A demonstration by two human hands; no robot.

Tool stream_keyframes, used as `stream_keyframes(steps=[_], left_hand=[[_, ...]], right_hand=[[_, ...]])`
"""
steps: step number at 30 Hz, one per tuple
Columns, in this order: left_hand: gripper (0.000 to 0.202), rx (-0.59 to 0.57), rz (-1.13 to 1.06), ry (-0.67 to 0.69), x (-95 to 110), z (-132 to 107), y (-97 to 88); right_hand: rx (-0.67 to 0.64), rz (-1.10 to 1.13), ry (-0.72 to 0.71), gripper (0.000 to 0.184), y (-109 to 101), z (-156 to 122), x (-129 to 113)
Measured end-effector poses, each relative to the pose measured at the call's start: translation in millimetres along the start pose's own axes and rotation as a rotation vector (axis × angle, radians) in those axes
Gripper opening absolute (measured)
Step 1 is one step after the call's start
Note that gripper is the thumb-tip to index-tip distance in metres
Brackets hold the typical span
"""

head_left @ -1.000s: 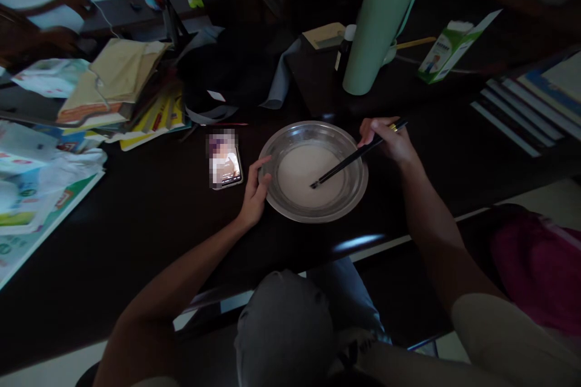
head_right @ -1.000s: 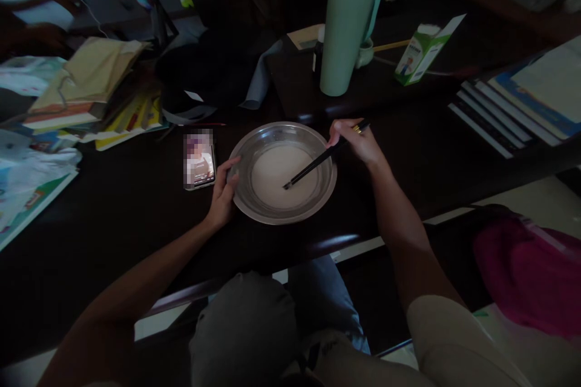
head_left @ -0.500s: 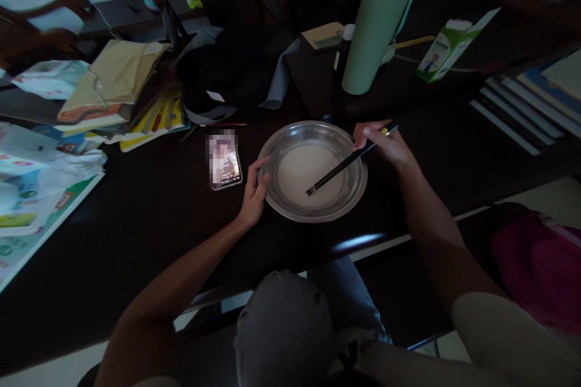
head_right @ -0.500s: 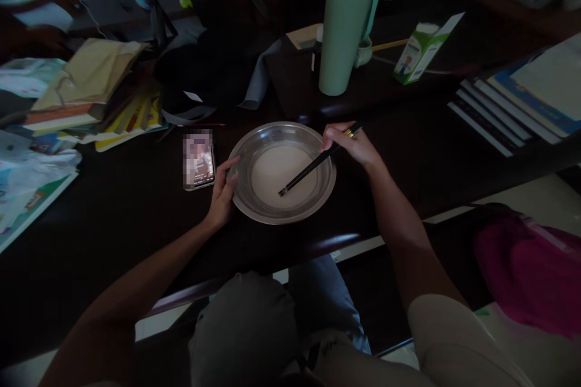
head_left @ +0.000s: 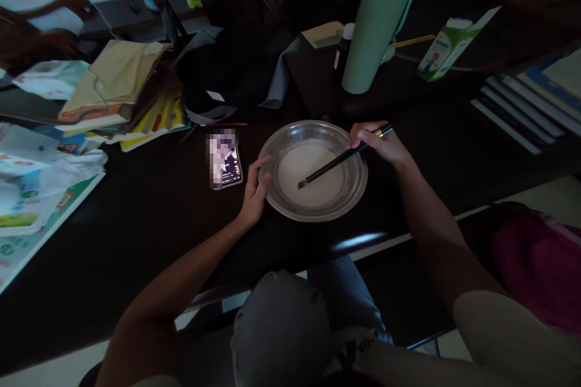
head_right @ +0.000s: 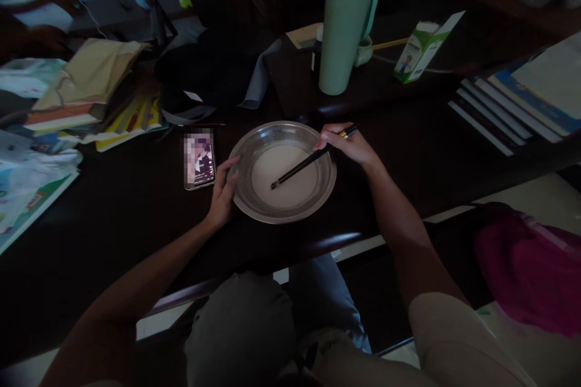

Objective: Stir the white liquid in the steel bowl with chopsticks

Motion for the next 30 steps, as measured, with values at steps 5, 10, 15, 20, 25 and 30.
stream_keyframes(steps=[5,10,15,20,25,30], left_hand=[[0.053,-0.007,-0.007,-0.009,-0.6,-0.2,0.5],[0.055,0.007,0.002,-0.020,0.0,-0.6,-0.7],[0.055,0.009,-0.013,-0.031,-0.6,-0.8,-0.5],[0.054,0.005,-0.022,-0.027,-0.6,-0.6,-0.3],[0.052,-0.010,-0.029,0.000,-3.2,0.2,-0.7],[0.051,-0.015,-0.033,-0.020,-5.0,-0.1,-0.8]], right_hand=[[0.193,-0.018,0.002,0.057,-9.8,-0.6,4.0],[0.085,0.028,0.039,0.057,-4.1,-2.5,6.3],[0.126,0.000,0.032,0.053,-4.9,-1.9,6.2],[0.217,0.029,0.044,0.057,-8.7,-2.5,6.7],[0.139,0.011,0.073,0.059,-1.7,-2.2,5.9],[0.223,0.016,0.047,0.056,-9.3,-1.9,5.4]])
Point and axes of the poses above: each hand's wrist, its own z-axis towards the middle knuckle, its own y-axis out of the palm, x = y × z, the point moved 3 cm from there along z, towards the middle knuckle, and after that the axes turned 13 degrees about -y, right-handed, at the moved point
